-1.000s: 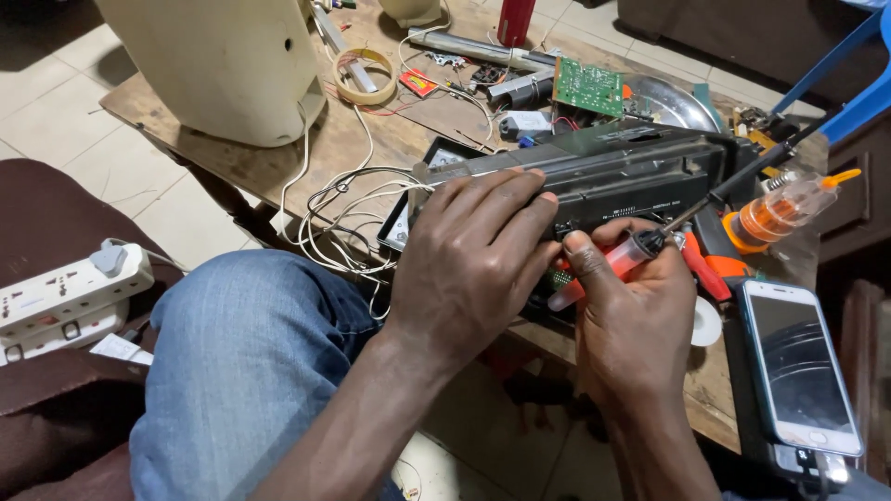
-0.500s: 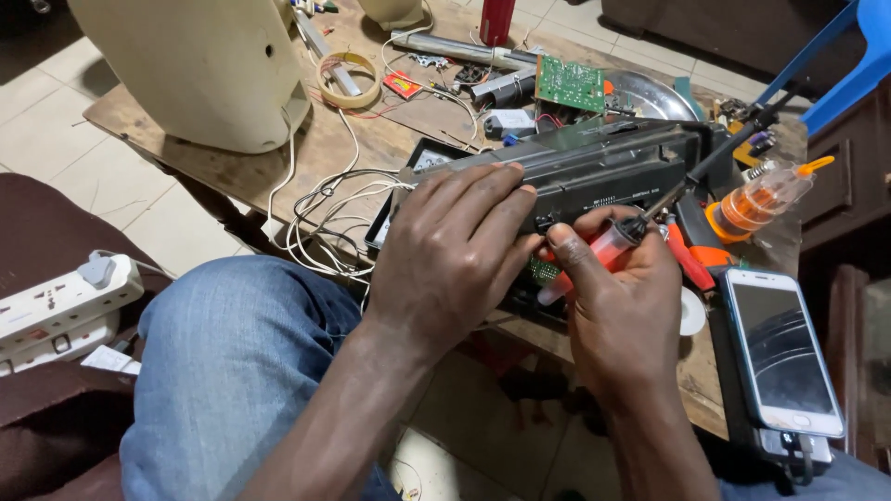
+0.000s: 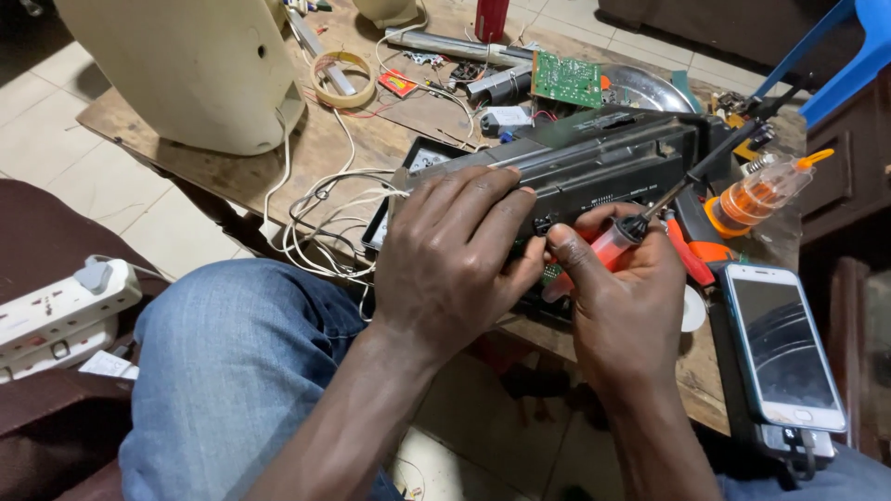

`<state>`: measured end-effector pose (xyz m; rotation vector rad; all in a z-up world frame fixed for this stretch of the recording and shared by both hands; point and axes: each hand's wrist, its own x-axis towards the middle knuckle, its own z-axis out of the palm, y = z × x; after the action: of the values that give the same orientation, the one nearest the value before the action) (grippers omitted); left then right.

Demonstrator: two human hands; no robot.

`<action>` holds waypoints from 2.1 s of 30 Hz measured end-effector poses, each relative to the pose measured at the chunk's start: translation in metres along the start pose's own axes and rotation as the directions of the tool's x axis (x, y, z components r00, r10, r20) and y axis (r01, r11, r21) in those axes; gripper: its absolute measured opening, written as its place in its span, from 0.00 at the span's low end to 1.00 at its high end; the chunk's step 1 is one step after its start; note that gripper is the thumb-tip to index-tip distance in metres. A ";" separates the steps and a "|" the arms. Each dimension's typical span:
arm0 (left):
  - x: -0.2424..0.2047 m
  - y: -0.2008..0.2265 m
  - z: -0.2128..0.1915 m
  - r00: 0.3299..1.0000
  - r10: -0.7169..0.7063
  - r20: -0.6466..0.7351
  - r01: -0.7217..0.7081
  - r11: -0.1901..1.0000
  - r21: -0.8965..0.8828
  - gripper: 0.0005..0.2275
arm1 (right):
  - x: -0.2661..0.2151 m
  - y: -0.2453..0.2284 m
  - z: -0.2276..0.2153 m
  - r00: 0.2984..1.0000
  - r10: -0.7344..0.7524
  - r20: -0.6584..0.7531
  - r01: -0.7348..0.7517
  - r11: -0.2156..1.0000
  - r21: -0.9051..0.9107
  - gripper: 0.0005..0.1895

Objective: The person is repairing an electronic device, likely a VCR, by using a soldering iron to work on the circuit board. They hold the device with one hand and apply the soldering iron with the other, focusing on specific components on the board.

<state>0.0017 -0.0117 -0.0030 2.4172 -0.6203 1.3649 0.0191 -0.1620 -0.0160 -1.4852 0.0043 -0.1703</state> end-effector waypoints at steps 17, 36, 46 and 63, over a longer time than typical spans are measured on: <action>0.002 0.002 -0.004 0.994 -0.009 0.110 0.003 0.998 0.055 0.13 | 0.004 -0.001 -0.004 0.999 -0.019 0.038 0.020 1.000 -0.023 0.10; 0.015 -0.003 0.011 0.999 -0.049 -0.007 0.049 0.991 0.128 0.13 | -0.022 -0.013 -0.028 0.985 0.050 0.167 -0.056 0.998 0.029 0.04; 0.026 -0.005 0.009 0.998 -0.036 0.053 0.032 0.996 0.086 0.12 | -0.026 -0.005 -0.022 0.861 0.478 0.171 -0.314 0.766 -0.561 0.14; 0.020 -0.006 0.009 0.998 -0.058 0.012 0.057 0.996 0.069 0.11 | -0.018 0.022 -0.041 0.940 0.195 0.280 0.110 0.606 -0.788 0.17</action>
<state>0.0203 -0.0149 0.0099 2.4803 -0.5105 1.3684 -0.0011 -0.1985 -0.0432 -2.4176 -0.1905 0.1720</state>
